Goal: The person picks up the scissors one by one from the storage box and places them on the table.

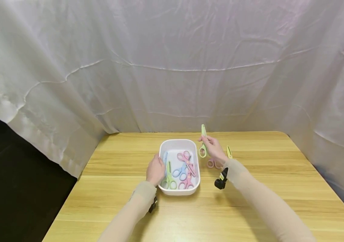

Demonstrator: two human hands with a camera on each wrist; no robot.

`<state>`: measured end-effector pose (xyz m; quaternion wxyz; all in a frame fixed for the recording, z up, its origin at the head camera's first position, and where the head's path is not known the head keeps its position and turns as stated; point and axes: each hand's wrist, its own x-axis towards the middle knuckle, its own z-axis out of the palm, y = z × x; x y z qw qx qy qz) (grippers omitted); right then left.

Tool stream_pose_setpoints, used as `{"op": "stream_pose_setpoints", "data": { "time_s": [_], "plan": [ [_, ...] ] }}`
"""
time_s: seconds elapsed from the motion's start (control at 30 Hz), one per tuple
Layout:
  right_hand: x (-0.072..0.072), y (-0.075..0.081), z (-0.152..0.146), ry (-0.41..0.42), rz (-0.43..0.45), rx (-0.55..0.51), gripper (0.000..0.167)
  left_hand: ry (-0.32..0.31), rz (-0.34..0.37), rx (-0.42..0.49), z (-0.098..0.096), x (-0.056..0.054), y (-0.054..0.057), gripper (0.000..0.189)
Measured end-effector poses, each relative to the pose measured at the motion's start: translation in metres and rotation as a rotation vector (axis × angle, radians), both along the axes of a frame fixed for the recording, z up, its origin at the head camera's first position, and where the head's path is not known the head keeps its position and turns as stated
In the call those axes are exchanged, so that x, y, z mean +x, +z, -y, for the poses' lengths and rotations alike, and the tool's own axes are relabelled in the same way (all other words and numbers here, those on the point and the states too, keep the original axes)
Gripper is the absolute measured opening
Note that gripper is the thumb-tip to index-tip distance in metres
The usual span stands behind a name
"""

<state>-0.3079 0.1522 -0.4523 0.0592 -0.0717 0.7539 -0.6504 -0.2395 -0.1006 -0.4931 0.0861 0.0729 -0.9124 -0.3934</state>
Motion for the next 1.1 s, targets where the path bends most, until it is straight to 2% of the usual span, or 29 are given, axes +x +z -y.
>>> {"op": "stream_pose_setpoints", "data": {
  "time_s": [0.2, 0.5, 0.67, 0.83, 0.97, 1.1],
  "plan": [
    [-0.001, -0.005, -0.017, -0.001, -0.031, 0.038, 0.052, -0.009, -0.007, -0.010, 0.001, 0.000, -0.001, 0.041],
    [0.004, -0.008, -0.040, -0.057, -0.024, 0.092, 0.048, -0.009, -0.001, 0.000, 0.001, -0.001, -0.001, 0.043],
    [0.005, -0.014, -0.054, -0.104, -0.025, 0.191, 0.050, -0.009, 0.008, 0.003, 0.001, 0.000, -0.002, 0.043],
    [0.006, -0.019, -0.071, -0.099, -0.013, 0.255, 0.054, -0.011, 0.011, 0.003, 0.001, -0.001, -0.001, 0.044],
    [0.006, -0.022, -0.083, -0.082, 0.003, 0.240, 0.056, -0.008, 0.020, 0.010, 0.001, -0.001, -0.001, 0.045],
    [0.006, -0.024, -0.094, -0.067, 0.021, 0.178, 0.052, -0.008, 0.016, 0.014, -0.001, 0.000, 0.000, 0.045]
  ]
}}
